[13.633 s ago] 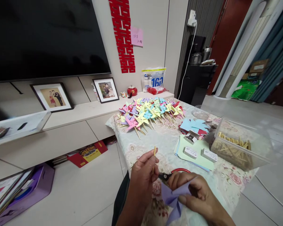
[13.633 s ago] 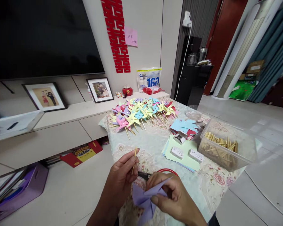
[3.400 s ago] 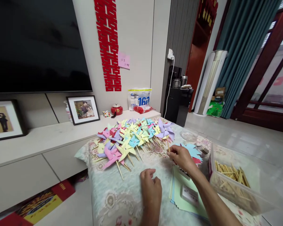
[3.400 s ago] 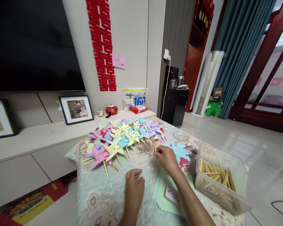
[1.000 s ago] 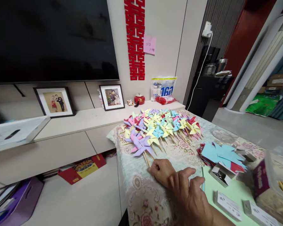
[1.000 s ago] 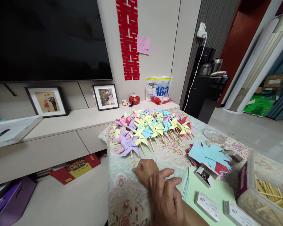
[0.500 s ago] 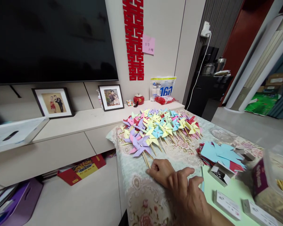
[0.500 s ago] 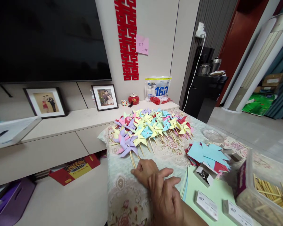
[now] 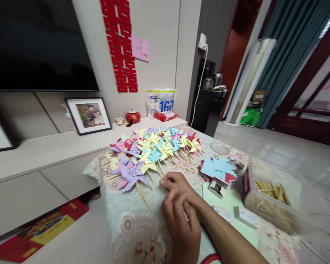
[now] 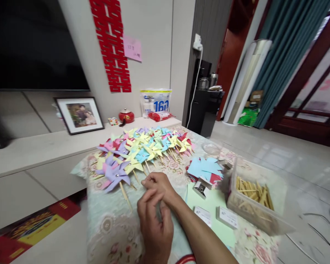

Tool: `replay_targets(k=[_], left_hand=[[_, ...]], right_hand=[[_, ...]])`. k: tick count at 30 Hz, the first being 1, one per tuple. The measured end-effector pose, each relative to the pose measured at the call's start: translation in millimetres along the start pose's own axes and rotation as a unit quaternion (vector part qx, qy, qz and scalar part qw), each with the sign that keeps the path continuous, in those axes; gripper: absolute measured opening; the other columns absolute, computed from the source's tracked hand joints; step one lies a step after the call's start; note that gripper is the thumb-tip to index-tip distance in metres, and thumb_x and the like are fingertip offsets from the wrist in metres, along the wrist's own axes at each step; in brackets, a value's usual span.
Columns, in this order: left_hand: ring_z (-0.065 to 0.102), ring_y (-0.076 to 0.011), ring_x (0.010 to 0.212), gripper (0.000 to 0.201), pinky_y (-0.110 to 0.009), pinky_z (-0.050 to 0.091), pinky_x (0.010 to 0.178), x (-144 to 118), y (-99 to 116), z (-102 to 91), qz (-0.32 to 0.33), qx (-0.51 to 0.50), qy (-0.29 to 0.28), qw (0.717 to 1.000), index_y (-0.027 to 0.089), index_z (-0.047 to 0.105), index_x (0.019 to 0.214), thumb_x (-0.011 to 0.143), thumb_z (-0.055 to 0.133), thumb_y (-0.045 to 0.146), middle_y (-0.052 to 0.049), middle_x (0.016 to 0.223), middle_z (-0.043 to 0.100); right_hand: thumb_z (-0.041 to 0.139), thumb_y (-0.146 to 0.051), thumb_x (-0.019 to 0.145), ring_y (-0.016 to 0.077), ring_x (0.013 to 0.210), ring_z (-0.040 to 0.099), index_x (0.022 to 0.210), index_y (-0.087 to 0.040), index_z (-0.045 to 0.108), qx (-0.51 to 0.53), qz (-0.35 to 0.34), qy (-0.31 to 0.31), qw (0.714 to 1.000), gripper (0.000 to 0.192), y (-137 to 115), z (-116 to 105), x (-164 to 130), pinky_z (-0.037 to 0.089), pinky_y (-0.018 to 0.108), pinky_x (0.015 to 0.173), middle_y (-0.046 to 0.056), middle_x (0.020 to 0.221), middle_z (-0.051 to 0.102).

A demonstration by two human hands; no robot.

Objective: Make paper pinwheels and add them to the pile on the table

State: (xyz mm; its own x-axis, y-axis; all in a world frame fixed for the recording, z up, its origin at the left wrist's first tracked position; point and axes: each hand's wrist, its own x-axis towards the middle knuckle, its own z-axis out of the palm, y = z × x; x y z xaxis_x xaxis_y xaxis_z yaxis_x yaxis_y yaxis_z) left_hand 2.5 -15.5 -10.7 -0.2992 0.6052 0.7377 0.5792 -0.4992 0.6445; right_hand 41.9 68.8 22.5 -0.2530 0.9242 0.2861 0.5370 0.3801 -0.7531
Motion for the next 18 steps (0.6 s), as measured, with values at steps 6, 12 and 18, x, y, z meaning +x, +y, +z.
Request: replay_targets(k=[6,12,18], left_hand=[[0.059,-0.0247,0.102,0.025,-0.042,0.047,0.090,8,-4,7.4,0.001,0.016,0.029,0.999,0.018,0.061,0.101,0.085,0.047,0.005,-0.011,0.107,0.059],[0.060,-0.0252,0.102,0.027,-0.042,0.047,0.089,4,-11,16.0,-0.001,0.030,-0.024,0.999,0.019,0.063,0.097,0.082,0.047,0.003,-0.010,0.106,0.060],[0.062,-0.0262,0.099,0.029,-0.043,0.049,0.084,1,-20,24.5,-0.017,0.027,-0.042,0.999,0.020,0.063,0.093,0.078,0.046,0.002,-0.009,0.105,0.061]], right_hand=[[0.055,-0.027,0.089,0.0107,0.055,0.058,0.078,-0.017,0.062,0.070,0.051,-0.004,0.996,0.017,11,-51,8,0.045,0.021,0.053,-0.003,0.065,0.062],[0.047,-0.021,0.094,0.0176,0.093,0.066,0.103,-0.018,0.067,-0.339,0.091,-0.003,0.936,0.022,12,-133,-3,0.045,0.025,0.079,0.006,0.101,0.073],[0.060,-0.010,0.079,0.0286,0.109,0.064,0.118,-0.012,0.069,-0.451,0.163,-0.112,0.870,0.040,31,-198,17,0.044,0.031,0.083,0.018,0.117,0.070]])
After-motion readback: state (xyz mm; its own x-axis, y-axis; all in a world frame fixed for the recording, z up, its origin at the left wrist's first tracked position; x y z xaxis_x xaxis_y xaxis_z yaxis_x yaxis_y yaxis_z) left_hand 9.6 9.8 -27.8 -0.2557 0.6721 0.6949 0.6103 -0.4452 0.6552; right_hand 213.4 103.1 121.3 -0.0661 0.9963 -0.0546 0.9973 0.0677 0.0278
